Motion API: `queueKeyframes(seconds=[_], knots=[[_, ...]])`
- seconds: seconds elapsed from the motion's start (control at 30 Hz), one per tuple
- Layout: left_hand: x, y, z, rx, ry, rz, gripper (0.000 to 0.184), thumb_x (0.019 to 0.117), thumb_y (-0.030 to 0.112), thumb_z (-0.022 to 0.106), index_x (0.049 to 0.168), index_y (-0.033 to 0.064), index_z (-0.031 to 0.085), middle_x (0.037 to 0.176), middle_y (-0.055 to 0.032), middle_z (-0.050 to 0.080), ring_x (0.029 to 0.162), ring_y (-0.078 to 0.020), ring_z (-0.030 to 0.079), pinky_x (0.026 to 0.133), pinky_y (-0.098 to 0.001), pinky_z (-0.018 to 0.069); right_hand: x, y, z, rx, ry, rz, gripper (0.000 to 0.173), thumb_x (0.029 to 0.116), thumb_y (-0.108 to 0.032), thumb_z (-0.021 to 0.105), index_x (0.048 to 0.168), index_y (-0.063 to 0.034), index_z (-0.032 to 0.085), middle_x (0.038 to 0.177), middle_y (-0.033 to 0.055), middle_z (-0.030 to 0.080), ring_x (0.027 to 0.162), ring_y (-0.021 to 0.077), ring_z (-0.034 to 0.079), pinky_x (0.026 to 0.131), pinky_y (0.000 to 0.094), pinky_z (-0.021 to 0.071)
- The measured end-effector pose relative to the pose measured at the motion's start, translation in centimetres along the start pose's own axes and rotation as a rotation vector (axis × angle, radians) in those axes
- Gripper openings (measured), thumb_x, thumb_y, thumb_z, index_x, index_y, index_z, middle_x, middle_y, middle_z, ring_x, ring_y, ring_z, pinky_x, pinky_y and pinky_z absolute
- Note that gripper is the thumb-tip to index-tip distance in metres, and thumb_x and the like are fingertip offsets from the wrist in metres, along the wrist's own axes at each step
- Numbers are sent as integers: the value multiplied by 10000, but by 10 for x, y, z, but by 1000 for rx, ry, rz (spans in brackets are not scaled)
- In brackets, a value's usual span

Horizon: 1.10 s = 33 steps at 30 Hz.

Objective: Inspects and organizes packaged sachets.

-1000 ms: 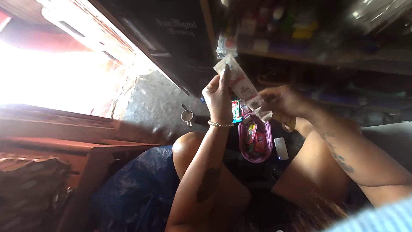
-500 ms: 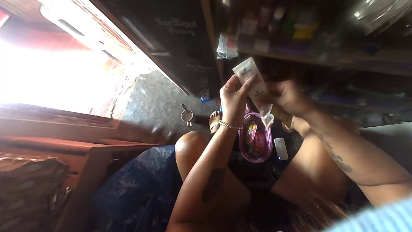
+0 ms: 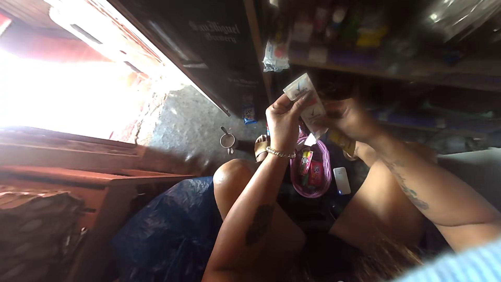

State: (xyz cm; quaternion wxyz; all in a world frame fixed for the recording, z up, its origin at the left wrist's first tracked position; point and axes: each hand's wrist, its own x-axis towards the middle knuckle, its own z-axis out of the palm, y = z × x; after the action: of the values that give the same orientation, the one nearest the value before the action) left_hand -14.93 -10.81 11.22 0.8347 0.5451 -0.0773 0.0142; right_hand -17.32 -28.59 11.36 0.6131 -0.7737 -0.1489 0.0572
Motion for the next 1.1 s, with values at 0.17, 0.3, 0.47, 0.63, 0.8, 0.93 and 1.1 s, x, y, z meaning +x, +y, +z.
queueKeyframes(seconds=[0.17, 0.3, 0.47, 0.63, 0.8, 0.93, 1.1], knots=[[0, 0, 1, -6, 10, 5, 115, 939, -49, 649, 1034, -3, 694, 924, -34, 763, 869, -103, 737, 849, -299, 615, 0, -1, 0, -42, -29, 7, 47, 943, -90, 712, 966, -51, 726, 787, -30, 717, 674, -6, 665, 639, 170, 578], [1, 1, 3, 5, 79, -10, 33, 953, 40, 684, 946, 32, 714, 823, -15, 745, 768, -84, 721, 761, -281, 618, 0, -3, 0, -107, -68, 3, 65, 937, -118, 728, 924, -54, 728, 760, -32, 698, 657, -19, 638, 625, 165, 552], [4, -1, 0, 86, 122, -26, 314, 1070, 216, 539, 853, 62, 704, 762, 10, 699, 724, -69, 682, 713, -273, 591, 0, -1, 1, -65, -80, -38, 78, 938, -116, 718, 910, -44, 730, 777, -32, 709, 669, -27, 643, 639, 155, 554], [2, 0, -1, 67, 39, -24, 303, 1096, 222, 454, 997, 45, 679, 858, -3, 717, 815, -88, 706, 769, -299, 606, -1, -4, -1, -53, -41, 38, 51, 944, -94, 716, 940, -44, 727, 770, -27, 712, 655, -15, 650, 619, 161, 562], [0, -1, 0, 64, -170, -104, 440, 819, -91, 752, 1228, -18, 605, 981, -76, 750, 882, -140, 730, 814, -316, 620, -4, -10, -2, 38, -65, 109, 45, 940, -55, 707, 896, -48, 702, 710, -29, 676, 599, 6, 621, 563, 172, 539], [1, 0, 0, 90, -45, -37, 137, 898, -13, 729, 1032, -17, 701, 922, -53, 759, 861, -125, 737, 839, -324, 623, -4, -11, -2, 51, -121, 59, 51, 945, -37, 680, 952, -30, 729, 774, -21, 721, 667, -2, 668, 627, 169, 577], [7, -1, -3, 141, 2, 38, 72, 967, 75, 682, 999, 15, 707, 867, -13, 746, 804, -84, 722, 791, -293, 617, -3, -11, 1, 92, -165, 39, 26, 934, -26, 699, 953, -25, 716, 784, -14, 718, 686, 9, 674, 649, 173, 580]])
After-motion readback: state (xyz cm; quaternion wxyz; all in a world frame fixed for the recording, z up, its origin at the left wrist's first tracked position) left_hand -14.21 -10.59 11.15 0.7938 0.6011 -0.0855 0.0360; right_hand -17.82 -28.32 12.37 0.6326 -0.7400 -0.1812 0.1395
